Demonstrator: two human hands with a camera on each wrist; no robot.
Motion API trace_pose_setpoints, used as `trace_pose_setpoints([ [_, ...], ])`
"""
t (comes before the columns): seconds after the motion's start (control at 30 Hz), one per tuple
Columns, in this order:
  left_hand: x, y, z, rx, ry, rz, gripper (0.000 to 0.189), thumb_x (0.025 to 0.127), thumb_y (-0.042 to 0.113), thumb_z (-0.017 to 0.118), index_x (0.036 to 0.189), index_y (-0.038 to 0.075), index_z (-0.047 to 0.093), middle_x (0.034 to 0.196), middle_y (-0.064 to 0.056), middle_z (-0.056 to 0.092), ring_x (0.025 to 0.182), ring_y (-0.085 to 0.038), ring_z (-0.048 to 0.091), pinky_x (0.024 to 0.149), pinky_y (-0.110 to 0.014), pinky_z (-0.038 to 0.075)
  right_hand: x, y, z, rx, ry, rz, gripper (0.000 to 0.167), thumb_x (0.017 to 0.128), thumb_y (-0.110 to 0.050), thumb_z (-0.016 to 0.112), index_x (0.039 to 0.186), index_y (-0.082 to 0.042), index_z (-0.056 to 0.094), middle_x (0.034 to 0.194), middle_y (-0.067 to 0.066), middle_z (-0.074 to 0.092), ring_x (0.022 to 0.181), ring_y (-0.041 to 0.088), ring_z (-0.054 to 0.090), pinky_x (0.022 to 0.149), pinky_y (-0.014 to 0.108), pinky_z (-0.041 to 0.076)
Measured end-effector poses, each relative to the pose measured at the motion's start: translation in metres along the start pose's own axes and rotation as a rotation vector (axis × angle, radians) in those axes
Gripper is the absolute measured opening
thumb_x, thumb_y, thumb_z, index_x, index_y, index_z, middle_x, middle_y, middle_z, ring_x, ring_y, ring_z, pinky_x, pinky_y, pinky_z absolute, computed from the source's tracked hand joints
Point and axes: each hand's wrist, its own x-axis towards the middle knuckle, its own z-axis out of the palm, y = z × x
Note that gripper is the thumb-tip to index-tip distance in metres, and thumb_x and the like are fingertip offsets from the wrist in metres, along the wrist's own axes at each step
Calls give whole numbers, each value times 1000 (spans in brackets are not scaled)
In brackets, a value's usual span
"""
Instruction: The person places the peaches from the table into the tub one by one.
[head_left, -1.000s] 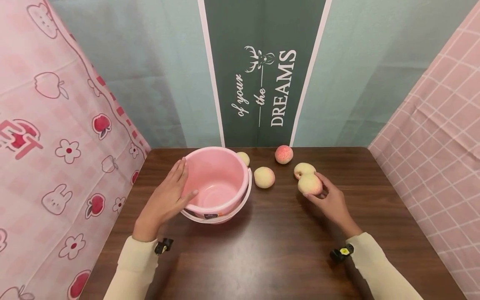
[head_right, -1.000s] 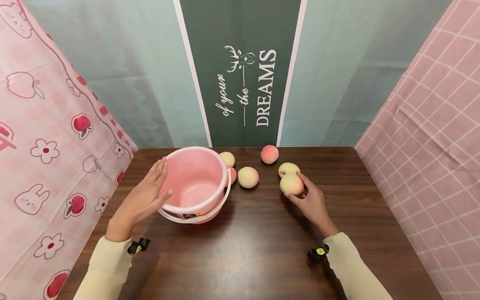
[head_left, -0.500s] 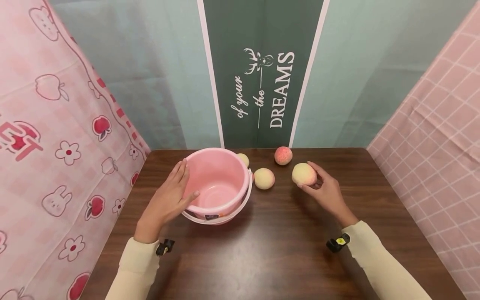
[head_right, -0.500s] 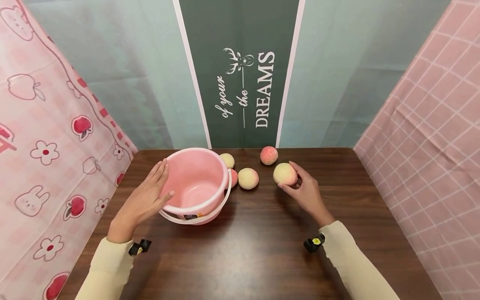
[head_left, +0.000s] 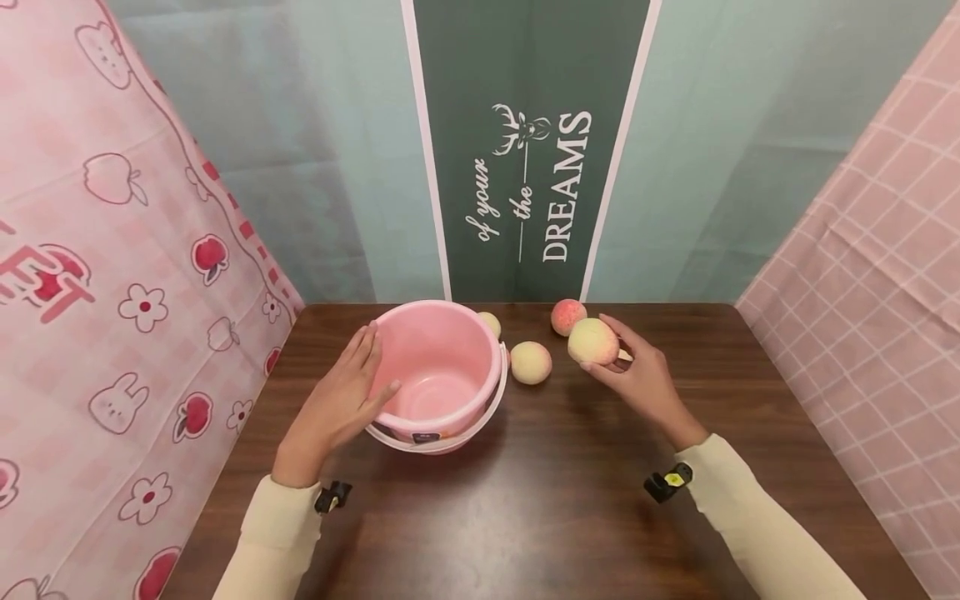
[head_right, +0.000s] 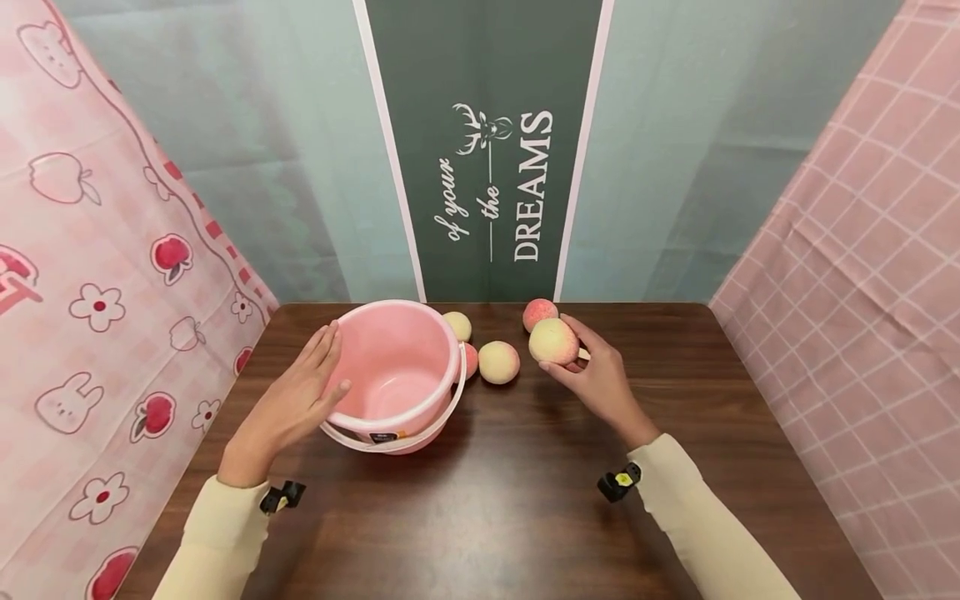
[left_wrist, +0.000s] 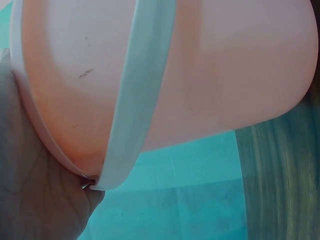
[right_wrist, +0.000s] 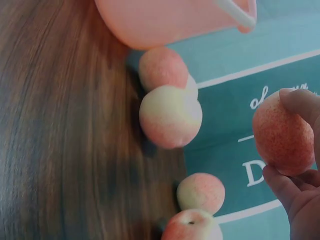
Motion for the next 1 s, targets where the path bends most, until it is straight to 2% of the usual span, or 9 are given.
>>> trace_pose_setpoints([
  [0.13,5,2,1,0,-14,11,86,103,54,44,160,-4,15,169,-17,6,156,-31,3,121,-53,24,1,-26,1,40,-2,-7,82,78,-10,89,150,-9,50,134,16,61,115,29,62,88,41,57],
  [0.23,7,4,2,0,-24,11,86,103,55,44,160,-4,14,169,-17,6,156,-31,2,121,-52,23,2,-48,0,60,-1,-31,80,77,-4,89,147,-3,51,134,19,61,114,30,62,87,38,58],
  [0.33,9,5,1,-3,-32,9,86,104,55,42,159,-4,14,169,-17,5,156,-32,2,121,-52,23,6,-61,1,64,7,-62,79,76,-3,89,146,-2,52,133,18,63,111,26,63,84,27,58],
  [0.57,17,4,-6,-19,-67,-33,85,105,57,35,160,-3,11,170,-13,-5,156,-29,-5,122,-51,22,20,-48,13,88,11,-102,82,75,-8,91,148,-11,53,133,12,63,109,21,63,83,16,55],
  [0.67,19,2,-7,-18,-85,-51,86,105,59,35,160,-2,10,170,-11,-6,156,-28,-7,121,-53,22,25,-49,16,82,3,-121,82,76,-16,91,148,-21,54,135,6,63,106,18,65,81,19,57],
  [0.77,20,1,-7,-22,-90,-57,87,104,60,35,161,0,10,170,-10,-5,156,-29,-6,121,-54,23,29,-57,19,89,-1,-161,82,76,-20,92,148,-28,54,135,2,63,102,18,67,79,28,60],
  [0.87,22,1,-4,-36,-83,-59,88,103,62,35,161,1,10,170,-9,-4,157,-29,-5,121,-53,23,32,-65,22,94,-5,-201,82,75,-20,92,148,-28,54,135,1,64,99,17,67,77,33,61],
  [1.0,23,2,-2,-48,-73,-57,82,106,57,33,161,0,11,170,-10,-4,157,-28,-4,122,-52,21,34,-75,30,112,-24,-220,84,74,-17,93,148,-23,54,137,2,63,107,17,65,82,29,60],
])
